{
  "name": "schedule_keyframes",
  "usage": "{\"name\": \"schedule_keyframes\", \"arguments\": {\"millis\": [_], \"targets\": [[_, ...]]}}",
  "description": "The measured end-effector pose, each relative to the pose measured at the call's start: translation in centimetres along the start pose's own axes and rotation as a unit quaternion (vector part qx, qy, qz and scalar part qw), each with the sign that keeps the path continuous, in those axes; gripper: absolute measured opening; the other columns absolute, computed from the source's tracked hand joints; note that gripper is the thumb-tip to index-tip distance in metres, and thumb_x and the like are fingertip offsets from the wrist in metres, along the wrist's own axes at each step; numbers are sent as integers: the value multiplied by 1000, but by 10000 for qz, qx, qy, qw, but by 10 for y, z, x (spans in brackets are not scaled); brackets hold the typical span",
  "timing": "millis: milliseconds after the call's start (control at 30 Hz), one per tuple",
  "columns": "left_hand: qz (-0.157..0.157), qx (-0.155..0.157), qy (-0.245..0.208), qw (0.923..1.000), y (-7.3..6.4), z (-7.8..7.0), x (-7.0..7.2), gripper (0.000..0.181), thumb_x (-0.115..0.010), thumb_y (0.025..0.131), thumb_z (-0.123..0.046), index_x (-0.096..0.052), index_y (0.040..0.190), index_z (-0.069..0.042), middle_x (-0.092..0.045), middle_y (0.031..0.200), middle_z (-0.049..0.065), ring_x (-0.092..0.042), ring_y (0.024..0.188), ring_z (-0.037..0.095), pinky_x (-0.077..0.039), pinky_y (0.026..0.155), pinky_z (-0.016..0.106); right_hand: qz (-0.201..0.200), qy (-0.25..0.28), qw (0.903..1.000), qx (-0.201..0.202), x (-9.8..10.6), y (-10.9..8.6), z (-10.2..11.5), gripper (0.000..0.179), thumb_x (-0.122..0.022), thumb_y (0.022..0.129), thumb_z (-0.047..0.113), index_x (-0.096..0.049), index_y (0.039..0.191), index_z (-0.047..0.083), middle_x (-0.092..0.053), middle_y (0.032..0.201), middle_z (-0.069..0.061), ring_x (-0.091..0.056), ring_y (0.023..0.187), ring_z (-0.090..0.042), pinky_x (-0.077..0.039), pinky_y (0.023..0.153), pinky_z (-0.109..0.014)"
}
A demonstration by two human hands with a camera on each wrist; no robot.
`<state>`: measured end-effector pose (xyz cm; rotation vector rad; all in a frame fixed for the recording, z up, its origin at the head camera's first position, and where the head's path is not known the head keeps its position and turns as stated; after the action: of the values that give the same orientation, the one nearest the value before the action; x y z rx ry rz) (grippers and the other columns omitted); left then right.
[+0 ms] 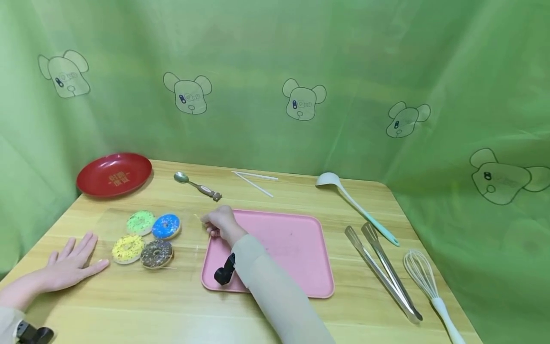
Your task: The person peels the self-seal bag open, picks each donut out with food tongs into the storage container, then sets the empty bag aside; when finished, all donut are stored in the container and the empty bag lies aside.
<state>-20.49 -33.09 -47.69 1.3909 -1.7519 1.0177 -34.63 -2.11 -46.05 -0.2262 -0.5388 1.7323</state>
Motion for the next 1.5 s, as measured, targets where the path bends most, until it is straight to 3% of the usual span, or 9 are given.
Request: {"name": "schedule_keyframes", "arguments": {"millis": [233, 400, 600, 700, 967, 1133, 1233, 1400, 1500], "targets": [[131, -12, -30, 9999, 4, -7, 5, 90, -43, 93, -53, -5, 141, 13, 7, 145, 34, 16, 124, 59, 15, 87, 74, 113, 167, 9998, -81, 20, -4, 3, 19, -67, 82, 6, -65, 96, -6, -60, 66, -8, -48, 44, -11, -41, 40, -19], [-46, -110, 81, 9999, 5, -15, 12, 87, -42, 94, -51, -12, 138, 18, -2, 141, 41, 3, 123, 64, 7, 89, 76, 341, 104, 9989, 311, 43, -13, 7, 23, -64, 85, 9, -62, 103, -6, -62, 76, -10, -52, 50, -11, -43, 44, -19], [-384, -536, 16, 9978, 15, -50, 29, 87, -47, 93, -50, -14, 138, 17, -13, 140, 41, -14, 125, 59, -10, 98, 70, 422, -58, 9965, 721, 85, -33, 5, 29, -61, 89, 13, -57, 109, -8, -63, 90, -17, -53, 57, -12, -45, 49, -20], [-522, -534, -16, 9972, 22, -67, 35, 89, -50, 90, -54, -21, 137, 16, -23, 138, 39, -23, 124, 56, -20, 98, 67, 305, -126, 9959, 848, 108, -43, -2, 30, -60, 90, 15, -57, 110, -7, -62, 88, -15, -54, 59, -13, -45, 51, -21], [-1010, -518, 274, 9932, 35, -91, 36, 76, -58, 83, -58, -53, 119, 9, -54, 116, 32, -50, 106, 48, -42, 83, 62, -239, -441, 9912, 1227, 165, -78, -22, 29, -60, 90, 17, -58, 105, -8, -61, 85, -16, -55, 62, -15, -48, 56, -26], [-1013, -481, 220, 9935, 42, -92, 31, 59, -67, 80, -49, -59, 100, 7, -60, 94, 21, -58, 85, 36, -49, 69, 51, -481, -467, 9858, 1543, 196, -100, -30, 29, -61, 90, 17, -57, 102, -9, -61, 83, -16, -55, 62, -16, -49, 54, -25], [-968, -390, -76, 9945, 47, -88, 27, 50, -69, 81, -42, -57, 94, 5, -58, 87, 15, -56, 79, 28, -49, 66, 47, -707, -522, 9833, 1595, 216, -116, -37, 29, -61, 90, 19, -57, 102, -7, -61, 85, -14, -56, 66, -18, -50, 58, -26], [-1065, -196, -687, 9917, 48, -81, 24, 32, -65, 86, -29, -54, 89, 1, -58, 81, 10, -55, 75, 24, -50, 65, 41, -1281, -630, 9766, 1609, 253, -142, -48, 33, -61, 91, 19, -56, 105, -11, -62, 87, -15, -58, 72, -22, -52, 62, -30], [-1233, -89, -781, 9893, 44, -74, 26, 22, -60, 89, -19, -55, 88, 2, -57, 78, 9, -52, 70, 22, -47, 60, 36, -1516, -681, 9723, 1647, 274, -154, -56, 36, -60, 91, 20, -55, 107, -12, -62, 87, -14, -59, 73, -22, -53, 65, -31]]}}
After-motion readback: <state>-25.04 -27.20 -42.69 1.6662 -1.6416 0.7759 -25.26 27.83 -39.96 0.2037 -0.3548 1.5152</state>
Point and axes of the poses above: each hand's wrist, its own y-axis towards the middle knuckle, its own x-axis out of the back of the hand, z = x × y, the point moved 7 cm from there along y, towards the middle knuckle
